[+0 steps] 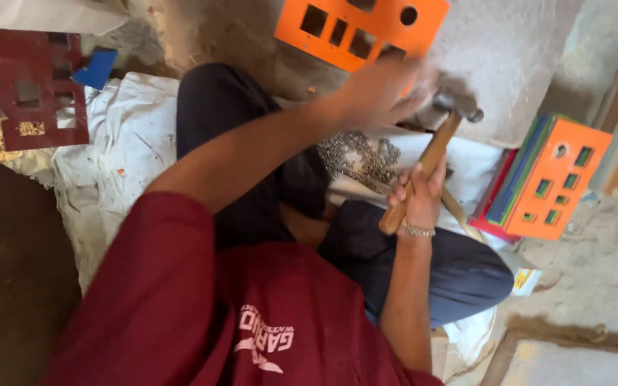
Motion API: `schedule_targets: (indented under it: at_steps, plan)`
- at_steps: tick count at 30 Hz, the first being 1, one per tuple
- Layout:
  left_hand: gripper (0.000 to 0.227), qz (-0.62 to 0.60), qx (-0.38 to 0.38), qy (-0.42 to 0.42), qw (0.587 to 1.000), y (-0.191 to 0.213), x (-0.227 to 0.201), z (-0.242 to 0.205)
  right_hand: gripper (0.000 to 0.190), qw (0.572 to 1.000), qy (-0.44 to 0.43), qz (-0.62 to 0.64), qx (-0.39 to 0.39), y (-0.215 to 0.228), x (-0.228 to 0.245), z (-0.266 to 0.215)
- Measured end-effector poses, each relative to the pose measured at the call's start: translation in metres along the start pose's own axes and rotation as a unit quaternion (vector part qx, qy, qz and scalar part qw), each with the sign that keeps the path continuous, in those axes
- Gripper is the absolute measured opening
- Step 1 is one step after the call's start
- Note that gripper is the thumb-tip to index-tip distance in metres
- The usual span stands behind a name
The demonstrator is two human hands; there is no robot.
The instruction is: The person assembles small wooden boxes by placing colored plastic templates on the wood and hammering nails through the template holes. They repeatedly pick up boxes, align templates, hammer nails, and set the finished boxes aside.
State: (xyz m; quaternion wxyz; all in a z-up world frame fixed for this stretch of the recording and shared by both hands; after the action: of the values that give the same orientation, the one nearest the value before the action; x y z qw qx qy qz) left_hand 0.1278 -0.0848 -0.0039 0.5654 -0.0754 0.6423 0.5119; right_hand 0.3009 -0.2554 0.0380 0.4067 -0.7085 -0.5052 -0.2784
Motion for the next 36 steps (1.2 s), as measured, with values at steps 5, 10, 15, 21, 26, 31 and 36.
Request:
schedule_targets:
  at_steps: [5, 10, 15, 21, 26, 31, 36]
  plan:
    - [0.017, 0.211, 0.113, -0.003, 0.971, -0.045, -0.018, -0.095, 0.077, 0.997, 0.030, 0.066, 0.034, -0.004, -0.002, 0.016]
    - [0.013, 0.281, 0.072, 0.053, 0.956, -0.073, 0.012, -0.115, 0.077, 0.998, 0.020, 0.046, 0.031, -0.010, -0.002, 0.009]
    - [0.012, 0.240, 0.084, 0.041, 0.966, -0.072, 0.004, -0.111, 0.078, 0.997, 0.028, 0.051, 0.041, -0.008, 0.002, 0.009]
    - [0.011, 0.109, 0.046, 0.031, 0.992, -0.063, 0.001, -0.111, 0.080, 0.998, 0.022, 0.045, 0.031, -0.009, 0.002, 0.010]
    - [0.008, -0.192, -0.029, 0.092, 0.977, -0.073, 0.001, -0.116, 0.082, 0.998, 0.029, 0.045, 0.029, -0.012, 0.002, 0.004]
    - [0.028, -0.457, -0.023, 0.129, 0.880, -0.058, -0.011, -0.118, 0.081, 0.999, 0.023, 0.028, 0.020, -0.018, 0.009, 0.008]
    - [0.013, -0.518, -0.011, 0.149, 0.842, -0.031, -0.038, -0.116, 0.082, 0.999, 0.015, 0.042, 0.014, -0.014, 0.006, 0.009]
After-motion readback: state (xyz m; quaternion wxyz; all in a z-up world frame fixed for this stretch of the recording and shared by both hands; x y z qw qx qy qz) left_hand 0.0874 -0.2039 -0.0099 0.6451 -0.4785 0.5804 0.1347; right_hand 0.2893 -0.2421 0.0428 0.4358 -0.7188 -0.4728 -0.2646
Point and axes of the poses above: each hand's wrist, its own z-axis towards the middle knuckle, its own y-axis out of the back of the hand, x = y × z, the point moved 2 cm from there along z, towards the middle knuckle, and after that the axes turned 15 degrees about x, right-handed, at the moved point
